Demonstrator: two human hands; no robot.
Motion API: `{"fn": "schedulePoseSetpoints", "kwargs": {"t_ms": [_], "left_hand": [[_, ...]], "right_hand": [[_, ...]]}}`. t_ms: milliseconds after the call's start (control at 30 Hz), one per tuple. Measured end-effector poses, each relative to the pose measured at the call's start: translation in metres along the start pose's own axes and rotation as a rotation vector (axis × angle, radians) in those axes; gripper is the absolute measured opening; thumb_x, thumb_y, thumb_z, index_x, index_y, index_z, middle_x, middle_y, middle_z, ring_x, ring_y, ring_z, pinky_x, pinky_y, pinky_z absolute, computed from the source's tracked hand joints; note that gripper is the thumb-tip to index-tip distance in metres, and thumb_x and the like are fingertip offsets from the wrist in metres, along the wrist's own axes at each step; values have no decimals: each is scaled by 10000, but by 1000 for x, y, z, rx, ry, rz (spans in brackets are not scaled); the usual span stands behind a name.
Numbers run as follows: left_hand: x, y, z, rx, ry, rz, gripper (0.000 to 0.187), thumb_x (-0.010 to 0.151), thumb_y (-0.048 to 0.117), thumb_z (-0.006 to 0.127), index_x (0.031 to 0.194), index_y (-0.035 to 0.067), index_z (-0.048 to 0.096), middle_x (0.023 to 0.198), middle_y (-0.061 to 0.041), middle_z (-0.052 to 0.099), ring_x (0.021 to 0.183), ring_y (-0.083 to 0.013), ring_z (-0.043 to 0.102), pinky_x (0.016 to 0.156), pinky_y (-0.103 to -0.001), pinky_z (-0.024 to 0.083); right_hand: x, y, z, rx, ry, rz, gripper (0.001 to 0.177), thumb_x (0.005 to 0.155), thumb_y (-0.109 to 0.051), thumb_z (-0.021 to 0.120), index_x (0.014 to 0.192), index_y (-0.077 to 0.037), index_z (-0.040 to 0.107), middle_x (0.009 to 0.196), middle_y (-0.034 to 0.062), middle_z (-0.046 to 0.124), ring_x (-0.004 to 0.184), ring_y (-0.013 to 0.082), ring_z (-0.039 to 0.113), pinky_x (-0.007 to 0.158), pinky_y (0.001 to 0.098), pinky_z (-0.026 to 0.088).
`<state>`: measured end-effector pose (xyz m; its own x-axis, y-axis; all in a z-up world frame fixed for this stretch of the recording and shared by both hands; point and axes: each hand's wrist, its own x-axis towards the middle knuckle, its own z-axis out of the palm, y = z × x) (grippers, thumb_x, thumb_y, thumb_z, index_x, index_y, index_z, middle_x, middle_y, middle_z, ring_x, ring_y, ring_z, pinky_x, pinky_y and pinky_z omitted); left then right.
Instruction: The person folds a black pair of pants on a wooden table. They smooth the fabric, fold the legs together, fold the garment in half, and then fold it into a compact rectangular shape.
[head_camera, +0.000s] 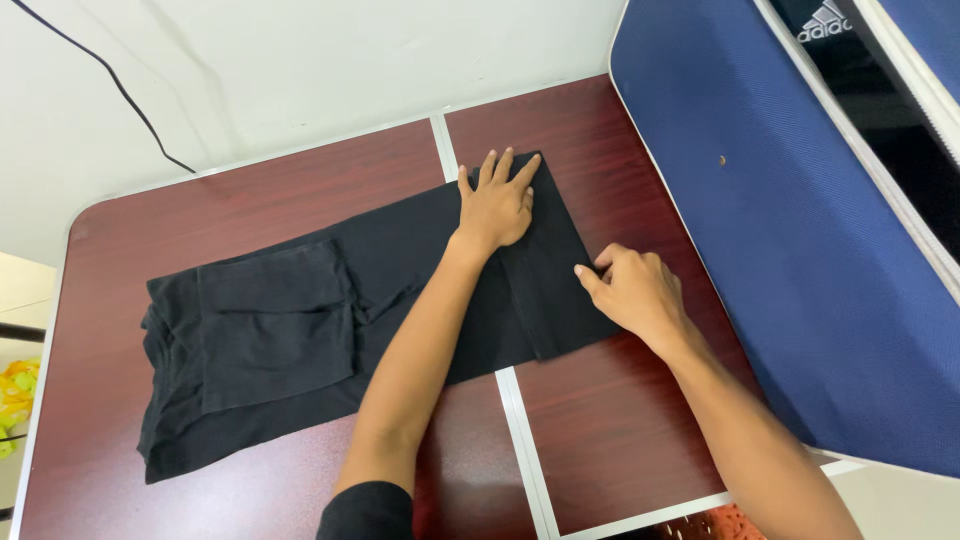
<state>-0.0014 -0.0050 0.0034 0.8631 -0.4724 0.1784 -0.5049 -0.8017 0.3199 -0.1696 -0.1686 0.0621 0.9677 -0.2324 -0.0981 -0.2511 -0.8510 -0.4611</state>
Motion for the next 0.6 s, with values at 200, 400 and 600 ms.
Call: {"fn": "schedulePoseSetpoints", "kwargs": {"t_ms": [200, 400, 600], "left_hand": [[35, 5, -8, 153, -129, 90, 671, 846, 93, 655, 1473, 250, 475, 1525, -103, 450, 1449, -324, 370, 1127, -753, 156], [77, 10, -6, 246, -256, 320, 589, 801, 26, 741, 1340, 230, 617, 1382, -41, 588, 1341, -286, 512, 1147, -662, 299], [96, 20, -26, 490, -300, 382, 430, 765, 140, 797, 1179, 219, 711, 1214, -10, 678, 1282, -260, 522, 1188, -672, 176]], "right_hand": [[1, 0, -7, -42, -51, 23, 392, 906, -445, 712, 881, -62, 789, 724, 147, 752, 700, 315, 747, 681, 471, 581], [6, 3, -14, -64, -177, 65, 429, 888, -476, 728, 829, -57, 799, 733, 139, 764, 719, 293, 752, 728, 452, 579], [13, 9, -17, -51, -312, 66, 406, 791, -452, 815, 819, -48, 776, 696, 126, 739, 695, 256, 729, 696, 423, 554]]}}
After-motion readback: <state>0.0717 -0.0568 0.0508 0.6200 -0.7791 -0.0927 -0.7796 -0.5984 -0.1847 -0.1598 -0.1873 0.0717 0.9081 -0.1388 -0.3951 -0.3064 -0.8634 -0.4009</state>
